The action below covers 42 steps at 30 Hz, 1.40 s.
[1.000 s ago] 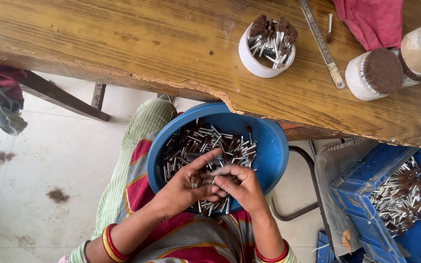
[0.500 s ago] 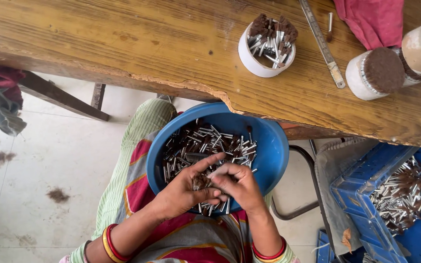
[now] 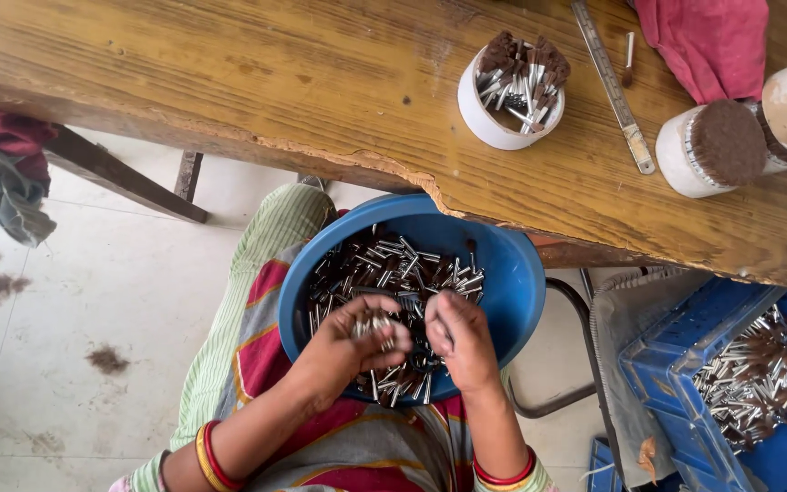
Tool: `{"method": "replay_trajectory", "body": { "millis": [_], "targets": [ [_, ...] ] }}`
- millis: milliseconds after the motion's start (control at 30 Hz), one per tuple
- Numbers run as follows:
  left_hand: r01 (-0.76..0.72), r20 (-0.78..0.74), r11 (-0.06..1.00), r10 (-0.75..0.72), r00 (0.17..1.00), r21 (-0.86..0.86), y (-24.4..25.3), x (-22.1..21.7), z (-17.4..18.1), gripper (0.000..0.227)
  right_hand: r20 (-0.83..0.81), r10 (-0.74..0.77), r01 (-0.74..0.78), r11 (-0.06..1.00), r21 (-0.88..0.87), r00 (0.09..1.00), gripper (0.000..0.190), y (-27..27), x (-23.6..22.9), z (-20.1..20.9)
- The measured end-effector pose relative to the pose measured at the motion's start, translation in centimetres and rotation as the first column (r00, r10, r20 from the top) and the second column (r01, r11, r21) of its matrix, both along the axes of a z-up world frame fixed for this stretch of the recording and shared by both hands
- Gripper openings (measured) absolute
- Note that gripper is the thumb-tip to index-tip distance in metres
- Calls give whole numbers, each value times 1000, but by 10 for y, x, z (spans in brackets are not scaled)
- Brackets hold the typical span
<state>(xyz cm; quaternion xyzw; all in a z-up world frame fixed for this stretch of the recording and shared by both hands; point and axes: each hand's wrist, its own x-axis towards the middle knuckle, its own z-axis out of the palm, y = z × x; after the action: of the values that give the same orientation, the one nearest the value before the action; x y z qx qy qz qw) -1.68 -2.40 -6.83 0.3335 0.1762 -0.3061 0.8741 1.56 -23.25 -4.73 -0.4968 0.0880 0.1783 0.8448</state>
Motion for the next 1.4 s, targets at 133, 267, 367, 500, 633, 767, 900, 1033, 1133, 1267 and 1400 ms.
{"method": "replay_trajectory", "body": {
  "millis": [133,267,367,500,633,767,900,1033,1133,1267,1400],
  "targets": [
    [124,107,990,-131,986,69,9,10,51,60,168,202,-86,847,-525,965,32,-10,-13,-6],
    [152,207,987,-161,965,57,10,11,50,73,51,285,-238,876,-419,957,27,0,-5,24],
    [177,220,982,-188,957,69,11,13,53,77,169,256,-154,876,-456,952,20,-8,-7,7],
    [179,213,982,-187,959,54,11,11,48,78,238,11,-13,1000,5,971,34,-26,-6,-23],
    [157,221,987,-161,962,36,11,13,51,78,123,359,-278,862,-424,925,13,-10,-5,1],
    [80,62,996,-78,995,-35,10,14,55,61,177,32,17,964,-264,984,17,-9,-7,3],
    [-96,-85,978,81,993,-187,4,16,43,62,283,236,10,752,-659,930,13,40,-23,60],
    [-164,-84,966,150,985,-198,-2,14,47,67,526,458,404,341,-849,717,22,67,-16,75],
    [-188,-100,964,172,980,-186,-3,14,49,66,486,481,423,241,-874,729,14,61,-18,65],
    [-183,-133,974,166,977,-130,2,19,42,45,589,136,520,342,-783,797,12,8,-27,61],
    [-117,-98,992,111,989,-57,9,19,36,44,580,-121,555,-184,-811,806,11,-86,-31,68]
  ]
}}
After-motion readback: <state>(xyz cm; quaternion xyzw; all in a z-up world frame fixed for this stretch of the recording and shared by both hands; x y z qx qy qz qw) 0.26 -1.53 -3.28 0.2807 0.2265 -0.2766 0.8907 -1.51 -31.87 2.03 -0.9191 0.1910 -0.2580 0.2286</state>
